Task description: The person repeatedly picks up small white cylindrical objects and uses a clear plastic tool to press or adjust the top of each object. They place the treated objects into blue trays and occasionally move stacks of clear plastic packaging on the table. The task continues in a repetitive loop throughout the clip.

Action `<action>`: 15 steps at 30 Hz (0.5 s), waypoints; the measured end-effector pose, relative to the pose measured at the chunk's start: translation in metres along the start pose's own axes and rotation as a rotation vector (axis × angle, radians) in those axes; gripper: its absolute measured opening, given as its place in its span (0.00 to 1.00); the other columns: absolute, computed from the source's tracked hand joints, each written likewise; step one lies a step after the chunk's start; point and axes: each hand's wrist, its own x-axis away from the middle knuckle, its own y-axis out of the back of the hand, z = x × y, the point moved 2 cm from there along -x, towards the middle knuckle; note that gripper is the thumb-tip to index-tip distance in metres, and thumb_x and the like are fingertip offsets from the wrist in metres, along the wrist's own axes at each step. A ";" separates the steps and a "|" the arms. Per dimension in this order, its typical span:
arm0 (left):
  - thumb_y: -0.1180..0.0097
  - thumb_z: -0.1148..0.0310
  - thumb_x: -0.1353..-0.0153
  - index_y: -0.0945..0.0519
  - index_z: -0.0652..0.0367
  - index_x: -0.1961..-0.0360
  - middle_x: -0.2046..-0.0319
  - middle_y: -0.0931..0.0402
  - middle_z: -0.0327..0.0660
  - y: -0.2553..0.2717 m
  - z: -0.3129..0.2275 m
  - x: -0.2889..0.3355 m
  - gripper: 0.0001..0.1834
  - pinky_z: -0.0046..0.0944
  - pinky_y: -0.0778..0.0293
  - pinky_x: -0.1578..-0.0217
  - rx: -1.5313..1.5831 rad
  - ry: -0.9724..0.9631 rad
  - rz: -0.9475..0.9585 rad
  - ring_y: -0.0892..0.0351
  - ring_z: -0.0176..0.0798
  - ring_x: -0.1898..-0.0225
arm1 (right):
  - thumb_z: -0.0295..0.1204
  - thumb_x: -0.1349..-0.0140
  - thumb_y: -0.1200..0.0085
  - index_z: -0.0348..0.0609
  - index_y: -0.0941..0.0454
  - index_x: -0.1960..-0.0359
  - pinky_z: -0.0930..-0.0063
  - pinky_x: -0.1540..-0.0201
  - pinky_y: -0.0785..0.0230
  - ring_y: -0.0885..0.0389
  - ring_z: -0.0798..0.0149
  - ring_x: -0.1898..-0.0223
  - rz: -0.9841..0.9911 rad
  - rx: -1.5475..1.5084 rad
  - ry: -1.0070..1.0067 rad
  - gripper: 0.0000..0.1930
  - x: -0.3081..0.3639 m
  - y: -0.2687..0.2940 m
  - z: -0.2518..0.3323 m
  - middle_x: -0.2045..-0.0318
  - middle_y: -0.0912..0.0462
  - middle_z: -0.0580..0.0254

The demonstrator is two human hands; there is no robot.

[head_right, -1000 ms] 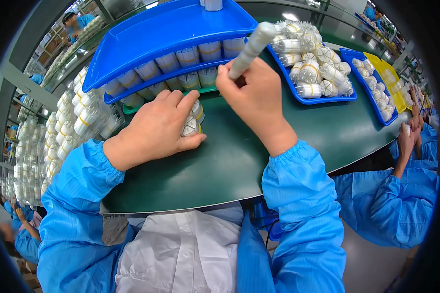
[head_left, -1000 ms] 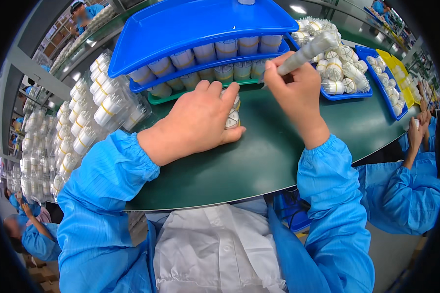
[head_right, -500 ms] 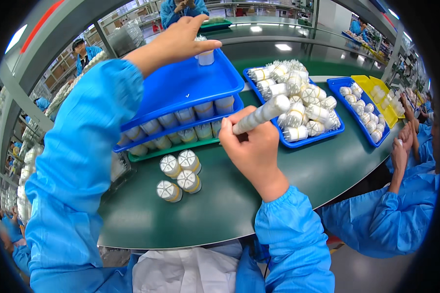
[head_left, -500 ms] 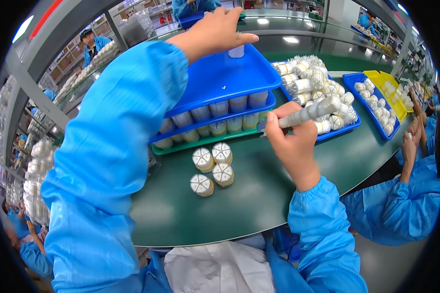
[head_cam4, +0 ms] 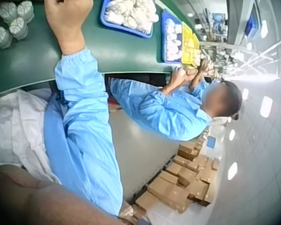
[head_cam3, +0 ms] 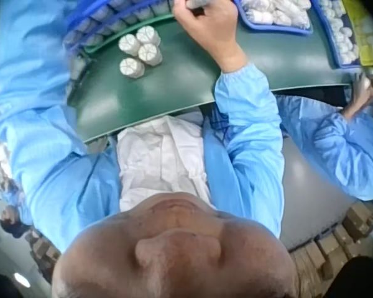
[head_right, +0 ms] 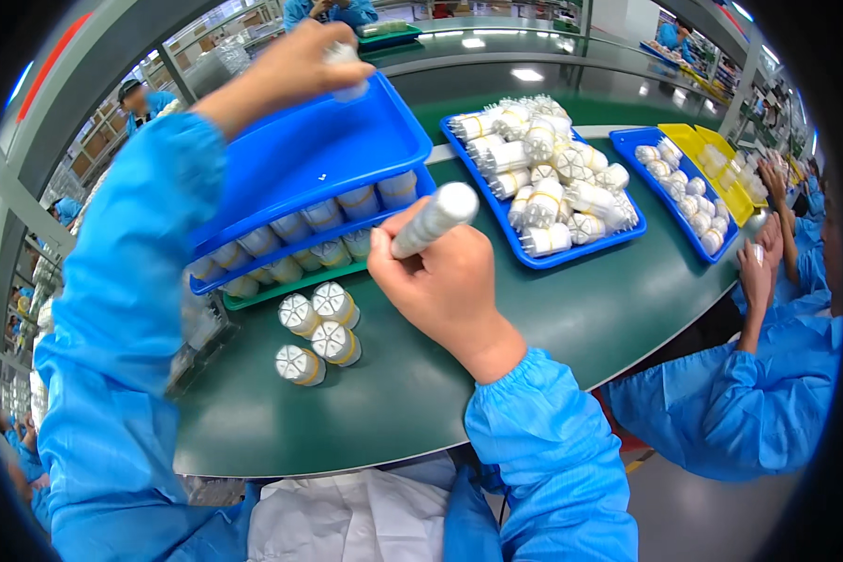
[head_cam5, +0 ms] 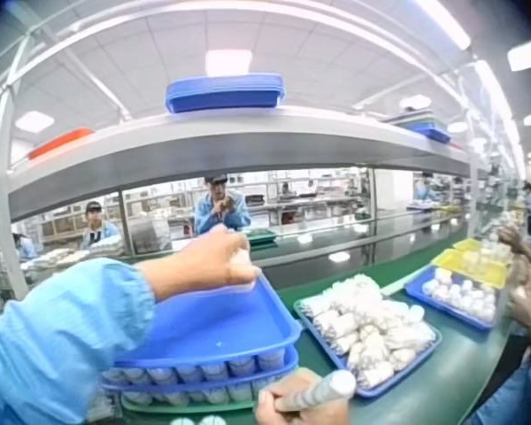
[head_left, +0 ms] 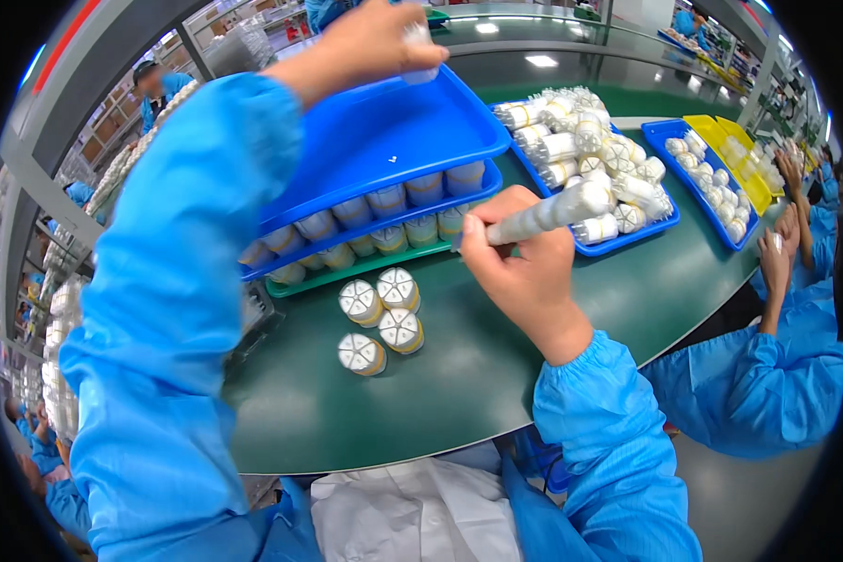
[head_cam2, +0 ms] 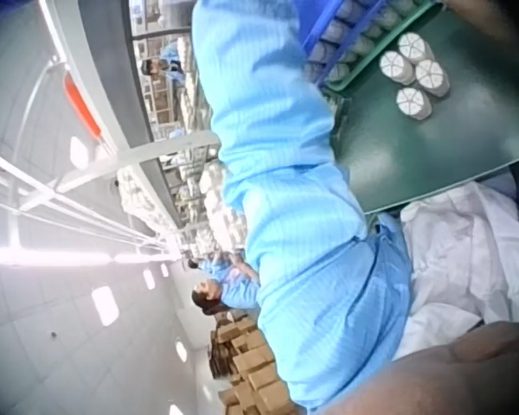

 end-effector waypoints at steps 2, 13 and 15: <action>0.35 0.51 0.40 0.21 0.59 0.53 0.57 0.23 0.46 0.056 -0.035 0.046 0.24 0.40 0.24 0.56 0.087 -0.160 -0.114 0.20 0.42 0.57 | 0.20 0.46 0.36 0.39 0.19 0.69 0.72 0.72 0.28 0.20 0.64 0.76 0.028 0.011 0.016 0.05 0.000 -0.002 -0.001 0.75 0.19 0.61; 0.25 0.61 0.55 0.22 0.55 0.62 0.50 0.31 0.53 0.053 -0.098 0.312 0.22 0.51 0.24 0.53 0.172 0.265 0.191 0.24 0.59 0.53 | 0.19 0.35 0.50 0.41 0.18 0.49 0.75 0.60 0.24 0.18 0.69 0.64 0.014 -0.217 -0.403 0.15 -0.045 0.038 -0.043 0.57 0.16 0.59; 0.25 0.61 0.55 0.21 0.55 0.60 0.49 0.31 0.54 0.034 -0.091 0.326 0.23 0.51 0.24 0.52 0.207 0.322 0.187 0.25 0.59 0.50 | 0.17 0.38 0.48 0.43 0.18 0.48 0.72 0.52 0.24 0.17 0.61 0.56 0.192 0.184 -0.175 0.18 -0.075 0.043 -0.047 0.52 0.17 0.58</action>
